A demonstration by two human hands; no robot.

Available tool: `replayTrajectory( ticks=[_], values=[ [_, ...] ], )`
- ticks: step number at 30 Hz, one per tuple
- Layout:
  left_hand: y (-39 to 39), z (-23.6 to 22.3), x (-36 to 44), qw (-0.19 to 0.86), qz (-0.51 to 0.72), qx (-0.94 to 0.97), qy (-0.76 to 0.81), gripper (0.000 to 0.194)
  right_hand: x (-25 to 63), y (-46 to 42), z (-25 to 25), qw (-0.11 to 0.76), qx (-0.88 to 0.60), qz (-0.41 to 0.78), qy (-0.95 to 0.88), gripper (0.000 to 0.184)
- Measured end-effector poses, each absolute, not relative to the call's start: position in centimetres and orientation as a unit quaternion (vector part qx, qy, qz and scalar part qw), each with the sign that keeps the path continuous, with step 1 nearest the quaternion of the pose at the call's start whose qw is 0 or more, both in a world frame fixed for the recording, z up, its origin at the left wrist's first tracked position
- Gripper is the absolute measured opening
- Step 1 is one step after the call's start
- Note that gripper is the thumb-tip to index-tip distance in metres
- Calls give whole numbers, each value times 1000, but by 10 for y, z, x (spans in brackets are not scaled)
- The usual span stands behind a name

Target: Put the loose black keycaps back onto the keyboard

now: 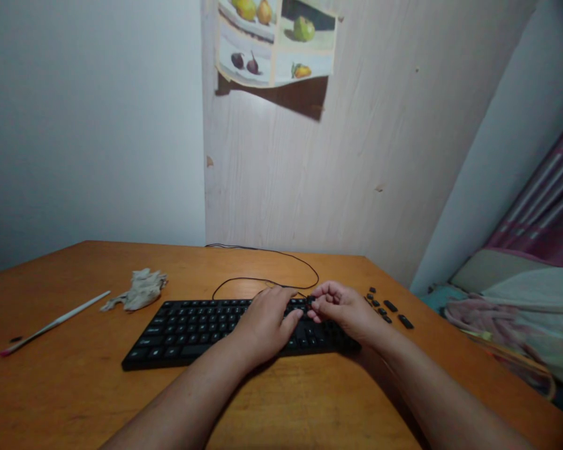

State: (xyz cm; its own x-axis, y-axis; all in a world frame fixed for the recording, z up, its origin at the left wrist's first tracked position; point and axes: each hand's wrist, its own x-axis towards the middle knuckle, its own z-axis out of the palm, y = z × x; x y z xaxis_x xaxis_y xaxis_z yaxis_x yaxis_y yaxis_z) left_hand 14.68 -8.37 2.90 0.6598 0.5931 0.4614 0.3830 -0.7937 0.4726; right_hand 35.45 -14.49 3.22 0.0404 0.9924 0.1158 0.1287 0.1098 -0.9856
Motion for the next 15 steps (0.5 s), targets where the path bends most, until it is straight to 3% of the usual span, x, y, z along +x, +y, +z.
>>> replayTrajectory(
  ticks=[8, 15],
  values=[
    [-90, 26, 163, 484, 381, 759, 212, 17, 339, -147, 20, 505, -473, 443, -570, 32],
    [-89, 28, 164, 558, 388, 686, 260, 7, 334, -151, 24, 514, -467, 462, -551, 33]
  ],
)
